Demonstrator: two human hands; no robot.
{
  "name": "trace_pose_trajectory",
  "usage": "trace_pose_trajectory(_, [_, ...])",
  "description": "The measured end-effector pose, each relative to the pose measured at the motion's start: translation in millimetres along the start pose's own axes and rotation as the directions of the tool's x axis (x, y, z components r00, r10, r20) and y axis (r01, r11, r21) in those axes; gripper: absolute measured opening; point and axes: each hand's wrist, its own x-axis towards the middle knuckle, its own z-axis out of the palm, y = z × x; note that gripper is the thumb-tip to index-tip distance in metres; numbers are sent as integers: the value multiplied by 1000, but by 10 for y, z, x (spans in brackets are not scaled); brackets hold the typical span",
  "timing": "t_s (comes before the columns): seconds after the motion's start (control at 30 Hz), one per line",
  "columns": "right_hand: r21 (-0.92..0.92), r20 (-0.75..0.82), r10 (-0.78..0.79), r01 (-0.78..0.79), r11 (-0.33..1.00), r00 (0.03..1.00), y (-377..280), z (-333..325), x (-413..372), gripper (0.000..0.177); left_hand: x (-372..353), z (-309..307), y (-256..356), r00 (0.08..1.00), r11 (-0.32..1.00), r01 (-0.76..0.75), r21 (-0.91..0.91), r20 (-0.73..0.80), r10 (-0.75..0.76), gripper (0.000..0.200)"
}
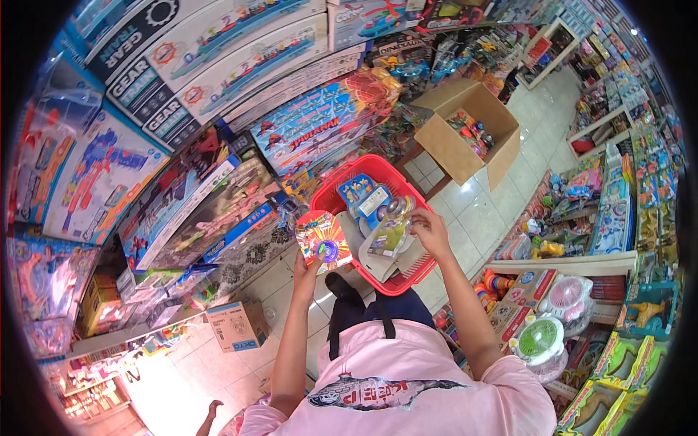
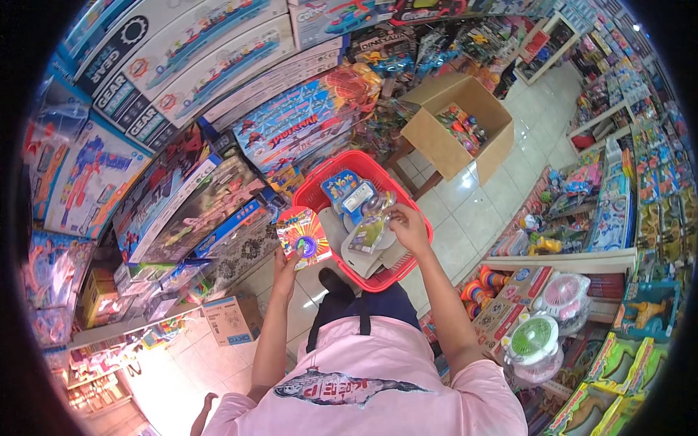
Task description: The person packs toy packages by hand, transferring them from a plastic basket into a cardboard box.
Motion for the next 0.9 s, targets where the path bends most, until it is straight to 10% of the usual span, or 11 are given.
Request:
trace_pose_trajectory(0.07, [307,22,222,-218,926,975,-130,-80,-190,15,50,82,1,999,1000,17,7,45,-17,48])
trace_pose_trajectory(0.27, [258,-41,173,-157,953,984,258,-270,-552,20,100,466,-77,991,996,66,53,109,-71,52])
trace_pose_trajectory(0.33, [565,-15,246,-195,802,969,238,-413,-637,35,87,666,-132,990,995,77,56,117,-83,53])
trace_pose_trajectory(0.9, [796,-97,493,-230,559,865,1452,-2517,-1533,26,-316,3109,-1104,952,978,164,126,241,-190,49])
